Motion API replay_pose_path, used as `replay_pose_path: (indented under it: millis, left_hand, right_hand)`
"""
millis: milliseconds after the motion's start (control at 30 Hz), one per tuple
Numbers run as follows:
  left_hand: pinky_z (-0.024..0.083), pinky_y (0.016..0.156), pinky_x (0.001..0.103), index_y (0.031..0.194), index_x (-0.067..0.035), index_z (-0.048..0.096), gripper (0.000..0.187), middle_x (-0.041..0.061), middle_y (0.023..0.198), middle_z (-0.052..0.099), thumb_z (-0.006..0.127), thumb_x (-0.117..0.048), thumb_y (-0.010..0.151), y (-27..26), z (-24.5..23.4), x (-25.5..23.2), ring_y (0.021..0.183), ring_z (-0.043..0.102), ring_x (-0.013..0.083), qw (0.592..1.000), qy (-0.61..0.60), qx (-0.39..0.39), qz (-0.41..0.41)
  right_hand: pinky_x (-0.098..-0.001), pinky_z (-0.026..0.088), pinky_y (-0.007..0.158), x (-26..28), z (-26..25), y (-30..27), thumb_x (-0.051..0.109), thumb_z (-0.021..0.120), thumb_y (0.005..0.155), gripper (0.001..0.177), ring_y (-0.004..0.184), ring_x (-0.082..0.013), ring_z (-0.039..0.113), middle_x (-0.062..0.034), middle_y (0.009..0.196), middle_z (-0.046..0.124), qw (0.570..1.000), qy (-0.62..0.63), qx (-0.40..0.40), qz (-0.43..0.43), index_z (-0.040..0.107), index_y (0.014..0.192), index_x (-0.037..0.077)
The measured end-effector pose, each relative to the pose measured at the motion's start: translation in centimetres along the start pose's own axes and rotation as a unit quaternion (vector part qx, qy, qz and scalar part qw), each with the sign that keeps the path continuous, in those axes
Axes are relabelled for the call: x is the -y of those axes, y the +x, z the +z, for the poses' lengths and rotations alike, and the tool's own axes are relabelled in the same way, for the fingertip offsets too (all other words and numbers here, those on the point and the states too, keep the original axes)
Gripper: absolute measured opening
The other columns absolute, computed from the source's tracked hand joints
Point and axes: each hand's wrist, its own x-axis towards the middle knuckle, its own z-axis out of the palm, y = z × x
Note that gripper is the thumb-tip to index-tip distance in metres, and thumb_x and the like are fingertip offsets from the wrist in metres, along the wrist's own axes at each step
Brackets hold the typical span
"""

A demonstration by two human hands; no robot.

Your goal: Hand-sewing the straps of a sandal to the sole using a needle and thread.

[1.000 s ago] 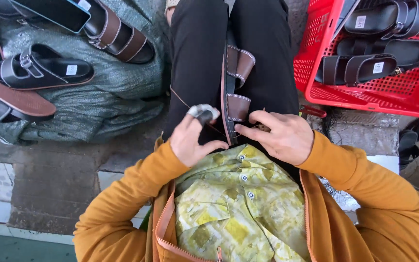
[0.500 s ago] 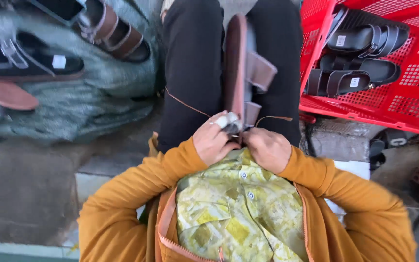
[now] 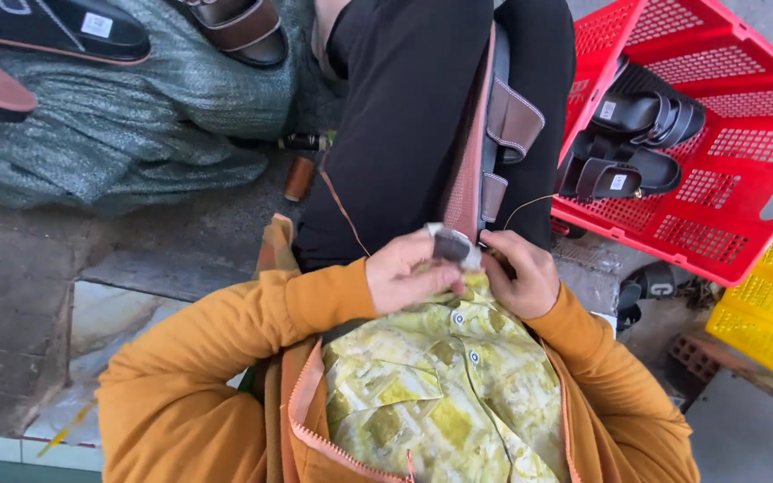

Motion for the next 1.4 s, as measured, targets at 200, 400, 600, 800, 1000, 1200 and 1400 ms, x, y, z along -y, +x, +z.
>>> replay_pose_path:
  millis: [200, 400, 600, 800, 1000, 1200, 1400]
  left_hand:
    - [0.053, 0.046, 0.025, 0.106, -0.006, 0.054, 0.028, 0.006, 0.076, 0.066, 0.069, -0.004, 0.082, 1.6, -1.1, 3.7, 0.055, 0.068, 0.0166, 0.981, 0.157, -0.088, -0.075]
    - [0.053, 0.05, 0.029, 0.093, -0.014, 0.058, 0.028, 0.001, 0.068, 0.064, 0.075, -0.018, 0.071, 1.7, 1.1, 3.0, 0.056, 0.067, 0.0167, 0.952, 0.283, -0.089, -0.072]
    - [0.046, 0.05, 0.036, 0.079, -0.007, 0.056, 0.024, 0.007, 0.072, 0.041, 0.054, -0.028, 0.092, 4.0, 2.4, -0.5, 0.065, 0.054, 0.0279, 0.759, 0.595, -0.016, 0.263]
    - [0.042, 0.049, 0.034, 0.072, -0.011, 0.055, 0.024, 0.005, 0.068, 0.039, 0.052, -0.021, 0.094, 2.1, 0.7, 0.8, 0.059, 0.051, 0.0255, 0.741, 0.569, 0.077, 0.349]
    - [0.042, 0.048, 0.036, 0.069, -0.013, 0.055, 0.024, 0.004, 0.067, 0.039, 0.057, -0.02, 0.091, 1.1, -0.8, 1.2, 0.059, 0.052, 0.0262, 0.757, 0.542, 0.123, 0.344]
    - [0.045, 0.053, 0.04, 0.078, -0.004, 0.053, 0.051, 0.012, 0.074, 0.046, 0.067, -0.053, 0.083, 1.3, -2.0, -0.1, 0.07, 0.053, 0.0313, 0.734, 0.662, 0.062, 0.137]
    - [0.052, 0.068, 0.039, 0.09, -0.007, 0.048, 0.024, 0.015, 0.079, 0.054, 0.047, -0.03, 0.096, 3.0, -1.6, -2.7, 0.07, 0.06, 0.0281, 0.922, 0.332, 0.075, -0.185]
  right_hand:
    - [-0.0351, 0.055, 0.057, 1.6, -0.5, 1.5, -0.003, 0.077, 0.074, 0.025, 0.065, -0.0291, 0.068, -0.0145, 0.084, 0.07, 0.993, 0.038, -0.09, -0.074, 0.073, 0.098, -0.003]
    - [-0.0414, 0.054, 0.057, 0.8, -3.5, 0.5, 0.005, 0.06, 0.087, 0.026, 0.066, -0.0327, 0.065, -0.0146, 0.086, 0.064, 0.996, -0.019, 0.01, -0.088, 0.067, 0.112, 0.005]
    - [-0.0342, 0.056, 0.053, 1.2, -10.2, 0.6, 0.015, 0.048, 0.083, 0.048, 0.056, -0.0202, 0.061, -0.0047, 0.109, 0.053, 0.941, -0.255, 0.18, -0.132, 0.054, 0.131, 0.023]
    - [-0.0336, 0.054, 0.051, -0.2, -5.6, 0.4, 0.013, 0.055, 0.084, 0.028, 0.062, -0.0219, 0.064, -0.006, 0.115, 0.054, 0.974, -0.15, 0.06, -0.16, 0.063, 0.109, 0.02]
    - [-0.0296, 0.05, 0.05, -1.3, -6.2, 0.3, 0.023, 0.049, 0.089, 0.025, 0.063, -0.0168, 0.06, 0.001, 0.088, 0.054, 0.985, -0.083, 0.055, -0.143, 0.055, 0.113, 0.021]
    - [-0.024, 0.057, 0.051, 0.4, -7.8, 1.3, 0.032, 0.053, 0.091, 0.051, 0.074, -0.0191, 0.071, -0.0119, 0.117, 0.055, 0.977, 0.197, 0.065, 0.05, 0.038, 0.137, 0.016]
    - [-0.0327, 0.048, 0.055, 0.2, -4.4, 1.8, 0.012, 0.063, 0.091, 0.024, 0.057, -0.0195, 0.055, -0.0027, 0.07, 0.058, 0.985, -0.085, 0.05, -0.14, 0.062, 0.115, 0.008]
